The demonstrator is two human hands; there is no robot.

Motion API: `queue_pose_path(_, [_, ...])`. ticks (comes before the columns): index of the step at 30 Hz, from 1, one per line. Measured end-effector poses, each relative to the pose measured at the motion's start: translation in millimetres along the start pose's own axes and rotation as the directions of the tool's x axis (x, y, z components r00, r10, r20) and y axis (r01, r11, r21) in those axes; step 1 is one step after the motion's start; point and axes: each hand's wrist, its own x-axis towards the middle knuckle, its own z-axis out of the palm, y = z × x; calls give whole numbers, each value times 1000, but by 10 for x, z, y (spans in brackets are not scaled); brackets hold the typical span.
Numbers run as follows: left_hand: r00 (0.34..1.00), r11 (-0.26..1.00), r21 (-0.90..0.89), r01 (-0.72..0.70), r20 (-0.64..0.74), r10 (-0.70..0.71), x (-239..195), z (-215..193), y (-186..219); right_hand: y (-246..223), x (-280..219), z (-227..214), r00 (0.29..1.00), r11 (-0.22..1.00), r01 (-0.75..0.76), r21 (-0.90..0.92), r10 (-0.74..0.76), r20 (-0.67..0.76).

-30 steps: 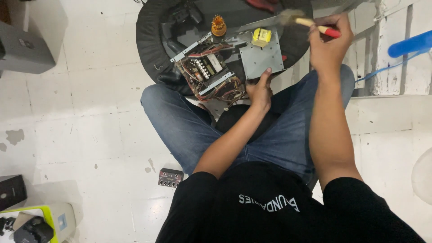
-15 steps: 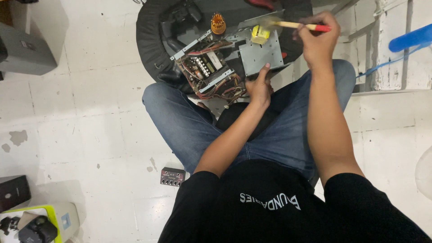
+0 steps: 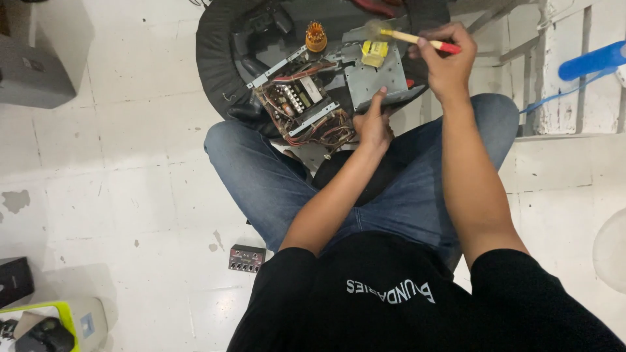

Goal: The person sits on the floor and uses a screwdriver to adjust components inside an open electronic device. They then use a brush to sweep dust from the metal casing and internal parts of the device.

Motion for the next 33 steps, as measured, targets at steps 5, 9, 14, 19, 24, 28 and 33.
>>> queue_pose_path(5, [999, 998, -53, -17, 39, 19, -115, 62, 112, 1, 137, -29, 885, 703, 388, -596, -465, 27])
queue_pose_path(9, [998, 998, -49, -49, 38, 51, -57, 29, 41, -283, 50, 69, 897, 749, 422, -511, -427, 114])
queue_pose_path(14, [992, 993, -74, -90, 84, 96, -10, 4, -1, -482, 53, -19, 871, 776, 475, -415, -347, 348])
queue_pose_path(19, [997, 967, 256, -2, 71, -17, -324, 1, 323, -329, -43, -215, 956, 832, 270, -485, -174, 234])
queue_pose_path(24, [986, 945, 327, 18, 149, -70, -192, -67, 219, -376, -112, -65, 993, 911, 69, -407, -23, 117])
queue_pose_path(28, [993, 935, 355, -20, 117, -23, -35, -83, 35, -397, -28, 264, 866, 862, 346, -370, -143, 478])
queue_pose_path(33, [981, 991, 133, -14, 193, -13, 73, -161, 22, 9, 180, 531, 691, 773, 523, -360, -136, 710])
